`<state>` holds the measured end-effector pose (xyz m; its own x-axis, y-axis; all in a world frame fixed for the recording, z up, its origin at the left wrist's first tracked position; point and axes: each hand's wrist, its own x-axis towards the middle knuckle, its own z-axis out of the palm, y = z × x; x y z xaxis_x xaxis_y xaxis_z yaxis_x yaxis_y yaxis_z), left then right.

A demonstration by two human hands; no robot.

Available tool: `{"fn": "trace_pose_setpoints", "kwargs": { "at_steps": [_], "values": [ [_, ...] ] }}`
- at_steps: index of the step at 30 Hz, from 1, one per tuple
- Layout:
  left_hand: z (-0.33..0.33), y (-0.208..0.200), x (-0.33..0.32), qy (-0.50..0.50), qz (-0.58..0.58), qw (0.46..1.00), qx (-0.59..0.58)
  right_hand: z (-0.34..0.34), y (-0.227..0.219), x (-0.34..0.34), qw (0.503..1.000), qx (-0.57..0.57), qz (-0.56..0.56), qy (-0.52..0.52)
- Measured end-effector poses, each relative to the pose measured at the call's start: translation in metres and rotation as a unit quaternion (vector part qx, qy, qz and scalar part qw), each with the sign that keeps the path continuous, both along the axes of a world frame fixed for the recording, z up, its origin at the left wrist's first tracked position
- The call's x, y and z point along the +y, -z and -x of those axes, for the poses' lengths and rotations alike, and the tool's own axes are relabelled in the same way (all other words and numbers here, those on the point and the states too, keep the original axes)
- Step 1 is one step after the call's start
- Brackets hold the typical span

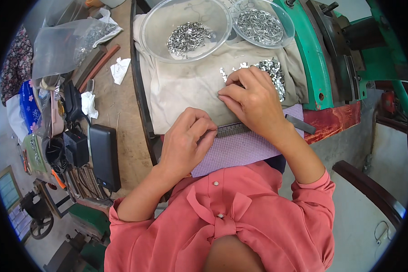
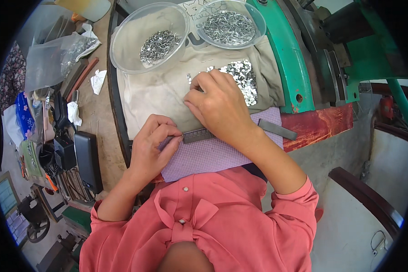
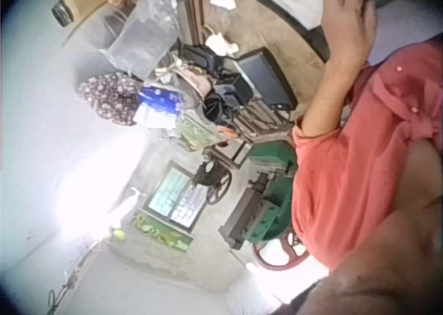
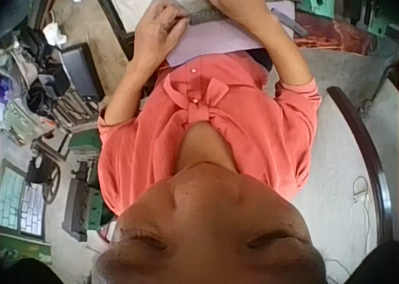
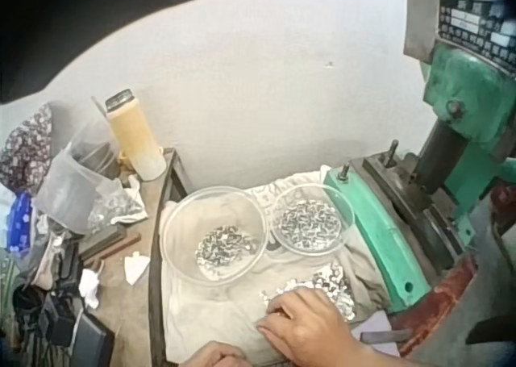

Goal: The person arranges small silver metal pieces into a rectangular grid on a purple mat. They then use a metal bar to press the pieces together and place the assembled unit into a green press machine. The person operates the machine lever to press the unit and removes the finished component.

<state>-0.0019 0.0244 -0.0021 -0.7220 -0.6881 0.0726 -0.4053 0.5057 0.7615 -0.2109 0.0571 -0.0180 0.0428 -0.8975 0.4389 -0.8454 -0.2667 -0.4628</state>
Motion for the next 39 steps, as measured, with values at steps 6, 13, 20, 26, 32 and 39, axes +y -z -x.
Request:
{"fn": "trace_pose_setpoints", "kwargs": {
  "at_steps": [6,13,20,26,32,39],
  "values": [
    [0.001,0.004,0.002,0.01,0.019,1.0,0.006,0.002,-0.01,0.005,0.999,-0.038,0.006,-0.001],
    [0.0,0.004,0.004,0.004,0.013,1.0,0.013,-0.01,-0.014,0.049,0.996,-0.059,-0.06,-0.036],
    [0.001,0.002,0.004,0.009,0.019,1.0,0.012,0.007,-0.012,0.037,0.998,-0.046,-0.05,0.016],
    [0.003,0.007,0.001,0.029,0.044,0.999,0.011,0.007,0.001,0.003,1.0,0.017,-0.023,-0.002],
    [0.006,0.006,-0.002,0.023,0.038,0.999,0.019,0.009,-0.005,-0.005,0.998,0.042,-0.033,-0.018],
    [0.014,0.006,-0.003,0.037,0.043,0.998,0.018,0.01,-0.008,0.002,0.997,0.016,-0.068,-0.018]
  ]
}}
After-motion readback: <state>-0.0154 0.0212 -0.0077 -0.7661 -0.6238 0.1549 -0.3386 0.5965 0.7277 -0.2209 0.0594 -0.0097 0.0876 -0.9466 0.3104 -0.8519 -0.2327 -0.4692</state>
